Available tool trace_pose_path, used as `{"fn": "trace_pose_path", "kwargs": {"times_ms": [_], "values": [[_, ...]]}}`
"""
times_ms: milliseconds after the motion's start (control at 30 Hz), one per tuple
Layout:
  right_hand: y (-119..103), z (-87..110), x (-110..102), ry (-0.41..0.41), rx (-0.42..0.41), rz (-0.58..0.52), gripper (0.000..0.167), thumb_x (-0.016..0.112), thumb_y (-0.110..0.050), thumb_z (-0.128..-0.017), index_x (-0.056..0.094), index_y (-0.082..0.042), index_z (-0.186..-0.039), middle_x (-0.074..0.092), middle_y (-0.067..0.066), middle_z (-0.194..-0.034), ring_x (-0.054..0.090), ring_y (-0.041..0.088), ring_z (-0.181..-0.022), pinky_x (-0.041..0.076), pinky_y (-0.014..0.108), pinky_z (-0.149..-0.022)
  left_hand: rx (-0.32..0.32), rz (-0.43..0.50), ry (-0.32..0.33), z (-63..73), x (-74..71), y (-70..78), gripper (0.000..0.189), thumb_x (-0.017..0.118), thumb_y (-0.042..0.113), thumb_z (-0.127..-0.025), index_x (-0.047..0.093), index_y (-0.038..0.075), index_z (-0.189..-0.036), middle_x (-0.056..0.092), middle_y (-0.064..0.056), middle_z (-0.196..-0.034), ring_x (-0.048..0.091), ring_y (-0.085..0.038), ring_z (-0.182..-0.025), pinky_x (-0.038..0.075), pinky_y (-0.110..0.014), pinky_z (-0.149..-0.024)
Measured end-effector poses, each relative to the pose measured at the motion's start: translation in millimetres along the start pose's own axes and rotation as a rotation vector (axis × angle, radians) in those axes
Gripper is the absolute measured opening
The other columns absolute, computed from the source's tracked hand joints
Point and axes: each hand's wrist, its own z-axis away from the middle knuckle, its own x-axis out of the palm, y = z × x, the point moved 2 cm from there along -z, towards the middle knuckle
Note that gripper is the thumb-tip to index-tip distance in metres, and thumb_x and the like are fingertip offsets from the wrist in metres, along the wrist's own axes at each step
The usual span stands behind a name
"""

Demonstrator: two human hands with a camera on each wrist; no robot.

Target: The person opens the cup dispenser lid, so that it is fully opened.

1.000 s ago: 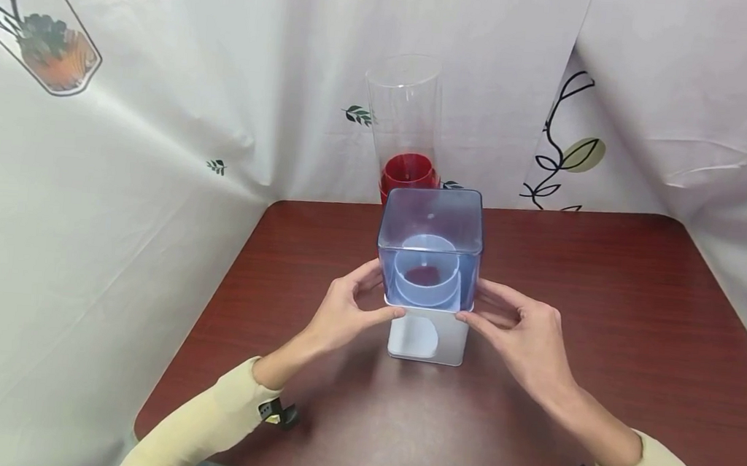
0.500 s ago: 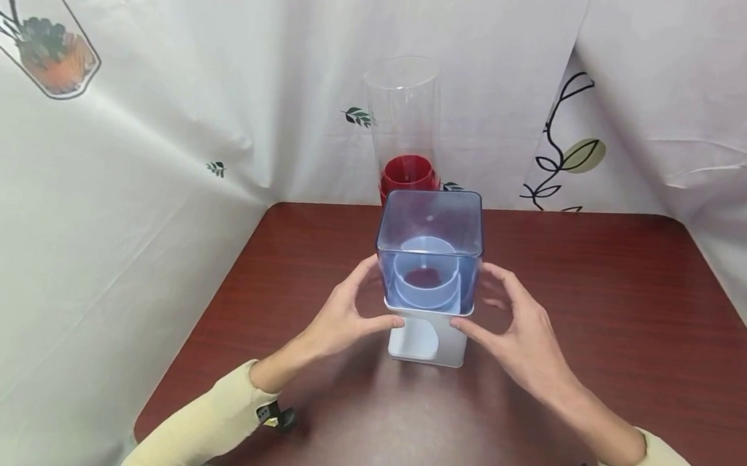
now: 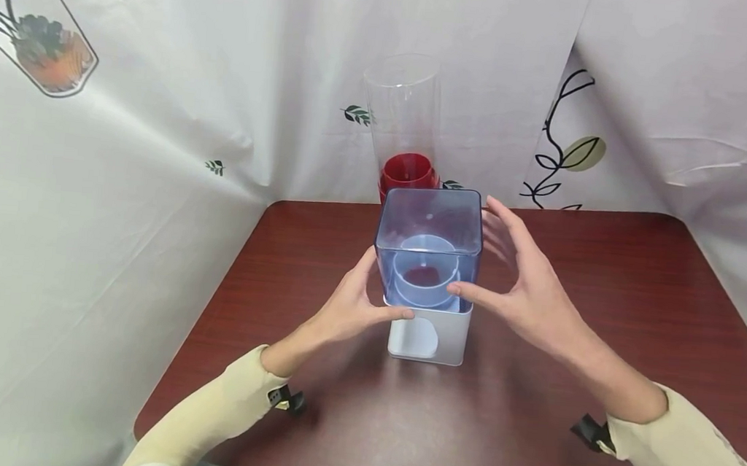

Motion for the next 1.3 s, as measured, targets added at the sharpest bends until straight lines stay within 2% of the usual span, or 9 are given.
{"fn": "trace_pose_path", "kwargs": {"times_ms": [100, 267, 433, 567, 800, 933, 1167, 1300], "values": [[-9, -8.7, -2, 0.004, -0.022, -0.038, 0.12, 0.092, 0.012, -0.074, 0.026, -0.021, -0.169, 0.046, 0.017, -0.159, 0.048, 0.021, -0.147, 0.039, 0.014, -0.112, -0.007, 0.024, -0.014, -3.1, 1.3, -1.2, 0.12, 0.098, 0.019, -0.076, 0.023, 0.027, -0.169, 0.053, 0.0, -0.153, 0.055, -0.015, -0.138, 0.045, -0.039, -0.116], [-23, -23.2, -3, 0.022, -0.053, -0.05, 0.117, 0.089, 0.014, -0.076, 0.027, -0.021, -0.168, 0.047, 0.015, -0.16, 0.048, 0.024, -0.147, 0.04, 0.018, -0.114, -0.008, 0.017, -0.021, -7.3, 2.5, -3.8, 0.123, 0.099, 0.022, -0.074, 0.02, 0.029, -0.169, 0.053, 0.0, -0.153, 0.053, -0.014, -0.136, 0.047, -0.041, -0.114], [-32, -37.4, 0, 0.031, -0.066, -0.028, 0.109, 0.092, 0.008, -0.077, 0.034, -0.021, -0.165, 0.051, 0.009, -0.158, 0.046, 0.024, -0.147, 0.038, 0.02, -0.116, -0.008, 0.014, -0.037, -10.6, 4.3, -8.4, 0.12, 0.097, 0.026, -0.074, 0.022, 0.028, -0.168, 0.05, 0.002, -0.152, 0.051, -0.015, -0.135, 0.051, -0.04, -0.109], [-34, -46.4, 3, 0.008, -0.059, 0.019, 0.103, 0.095, 0.001, -0.075, 0.042, -0.018, -0.161, 0.054, 0.007, -0.155, 0.047, 0.023, -0.145, 0.036, 0.02, -0.117, -0.014, 0.024, -0.053, -12.5, 6.9, -12.6, 0.118, 0.096, 0.027, -0.074, 0.023, 0.03, -0.167, 0.05, 0.003, -0.151, 0.051, -0.014, -0.133, 0.053, -0.036, -0.106], [-31, -51.5, 2, -0.089, 0.006, 0.083, 0.101, 0.098, -0.01, -0.073, 0.045, -0.018, -0.159, 0.054, 0.006, -0.153, 0.057, 0.022, -0.127, 0.042, 0.015, -0.1, -0.012, 0.018, -0.053, -13.5, 8.8, -16.2, 0.117, 0.097, 0.027, -0.073, 0.025, 0.029, -0.166, 0.051, 0.004, -0.15, 0.051, -0.012, -0.132, 0.052, -0.036, -0.107], [-29, -51.5, 1, -0.131, 0.005, 0.113, 0.103, 0.099, -0.012, -0.073, 0.045, -0.017, -0.159, 0.052, 0.006, -0.153, 0.056, 0.02, -0.125, 0.043, 0.013, -0.096, -0.002, 0.021, -0.059, -14.2, 8.6, -17.5, 0.115, 0.096, 0.026, -0.074, 0.026, 0.027, -0.165, 0.051, 0.001, -0.15, 0.052, -0.014, -0.132, 0.051, -0.037, -0.108], [-28, -51.5, 0, -0.121, -0.009, 0.187, 0.098, 0.102, -0.018, -0.07, 0.052, -0.018, -0.155, 0.057, 0.003, -0.14, 0.056, 0.014, -0.111, 0.044, 0.016, -0.09, 0.0, 0.045, -0.061, -15.2, 8.1, -18.6, 0.113, 0.096, 0.023, -0.074, 0.028, 0.027, -0.164, 0.052, 0.003, -0.148, 0.052, -0.013, -0.131, 0.051, -0.036, -0.109], [-28, -51.8, -1, -0.102, -0.027, 0.227, 0.094, 0.103, -0.022, -0.069, 0.057, -0.017, -0.151, 0.06, 0.003, -0.135, 0.057, 0.013, -0.106, 0.045, 0.018, -0.088, 0.013, 0.044, -0.058, -15.7, 8.1, -19.3, 0.112, 0.097, 0.022, -0.074, 0.03, 0.024, -0.163, 0.054, 0.001, -0.147, 0.053, -0.014, -0.13, 0.051, -0.036, -0.108]]}}
